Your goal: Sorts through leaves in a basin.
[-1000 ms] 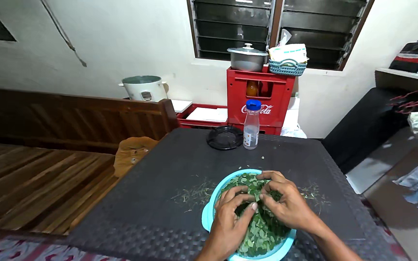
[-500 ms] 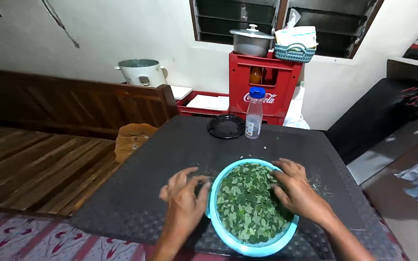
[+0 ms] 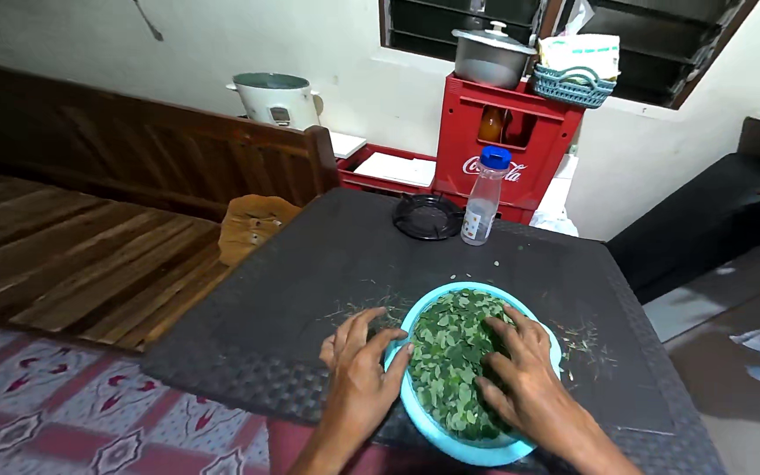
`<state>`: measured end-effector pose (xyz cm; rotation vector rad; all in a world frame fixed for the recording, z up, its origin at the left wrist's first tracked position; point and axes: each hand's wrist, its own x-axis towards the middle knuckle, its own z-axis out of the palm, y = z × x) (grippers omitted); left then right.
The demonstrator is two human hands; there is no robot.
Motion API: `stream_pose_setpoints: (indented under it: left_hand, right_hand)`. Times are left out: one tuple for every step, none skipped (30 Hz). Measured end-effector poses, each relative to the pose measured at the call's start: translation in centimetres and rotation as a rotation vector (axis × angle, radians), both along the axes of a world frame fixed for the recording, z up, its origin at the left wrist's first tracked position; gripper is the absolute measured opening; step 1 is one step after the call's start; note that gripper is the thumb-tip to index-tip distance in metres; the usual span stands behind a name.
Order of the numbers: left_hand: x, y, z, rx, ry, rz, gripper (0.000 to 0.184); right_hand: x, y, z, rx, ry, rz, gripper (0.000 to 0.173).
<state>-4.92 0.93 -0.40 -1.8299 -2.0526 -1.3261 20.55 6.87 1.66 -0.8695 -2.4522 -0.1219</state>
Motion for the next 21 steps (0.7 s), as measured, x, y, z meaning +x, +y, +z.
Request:
stream_pose_setpoints:
  left_hand:
    - [0.1,0.0,0.0,0.008,0.003,-0.006,0.031]
    - [0.2,0.0,0.0,0.015,0.007,-0.008,0.031]
    - [0.2,0.0,0.0,0.025,0.008,-0.006,0.031]
    - [0.2,0.1,0.0,0.031,0.008,-0.002,0.032]
    - [0.1,0.1,0.0,0.036,0.005,0.002,0.032]
    - [0.0,0.1,-0.1,0.038,0.002,0.005,0.032]
    - [0.0,0.0,-0.1,0.041,0.002,0.007,0.032]
    - [0.0,0.0,-0.1,0.043,0.005,0.009,0.032]
    - [0.0,0.0,-0.2,0.044,0.007,0.01,0.032]
    - [0.0,0.0,-0.2,0.041,0.006,0.011,0.032]
    - [0.0,0.0,-0.3,0.039,0.006,0.013,0.032]
    - [0.1,0.0,-0.4,0.038,0.006,0.013,0.032]
    - [0.1,-0.1,-0.4,0.039,0.003,0.008,0.033]
    - [0.1,-0.1,-0.4,0.039,0.0,0.005,0.033]
    - [0.2,-0.2,-0.4,0.037,-0.002,0.003,0.033]
    - [0.2,-0.2,-0.3,0.035,-0.001,0.005,0.033]
    - [0.2,-0.2,-0.3,0.037,-0.003,0.006,0.032]
    - [0.2,-0.2,-0.3,0.039,-0.005,0.005,0.032]
    - [0.2,-0.2,-0.3,0.039,-0.001,0.0,0.032]
    - [0.3,-0.2,-0.4,0.039,0.007,-0.014,0.031]
    - [0.5,-0.3,-0.4,0.034,0.019,-0.038,0.029]
  right_hand:
    - [-0.2,0.2,-0.2,0.02,-0.016,-0.012,0.023]
    - [-0.3,0.6,-0.4,0.052,-0.008,-0.03,0.021]
    - [-0.4,1.1,-0.6,0.08,0.02,-0.051,0.02]
    - [-0.2,1.6,-0.7,0.097,0.055,-0.074,0.019]
    - [0.0,2.1,-0.6,0.096,0.084,-0.09,0.02]
    - [0.2,2.5,-0.3,0.081,0.102,-0.097,0.02]
    - [0.4,2.7,0.1,0.062,0.107,-0.093,0.021]
    - [0.5,2.7,0.5,0.053,0.1,-0.081,0.022]
    - [0.6,2.5,1.0,0.051,0.082,-0.058,0.022]
    - [0.5,2.0,1.4,0.044,0.056,-0.025,0.022]
    - [0.3,1.4,1.7,0.031,0.022,0.017,0.021]
    - [0.0,0.8,1.9,0.016,-0.023,0.058,0.021]
    - [-0.3,0.1,2.1,0.006,-0.065,0.091,0.02]
    - [-0.7,-0.3,2.1,0.004,-0.101,0.106,0.019]
    - [-1.1,-0.6,2.0,0.005,-0.123,0.105,0.018]
    - [-1.4,-0.6,1.9,0.011,-0.131,0.095,0.016]
    - [-1.6,-0.4,1.9,0.022,-0.12,0.079,0.015]
    - [-1.7,-0.1,1.8,0.034,-0.09,0.061,0.013]
    - [-1.7,0.3,1.9,0.043,-0.055,0.042,0.013]
    - [-1.8,0.7,2.0,0.048,-0.029,0.024,0.013]
    - [-1.8,1.0,2.1,0.047,-0.012,0.011,0.014]
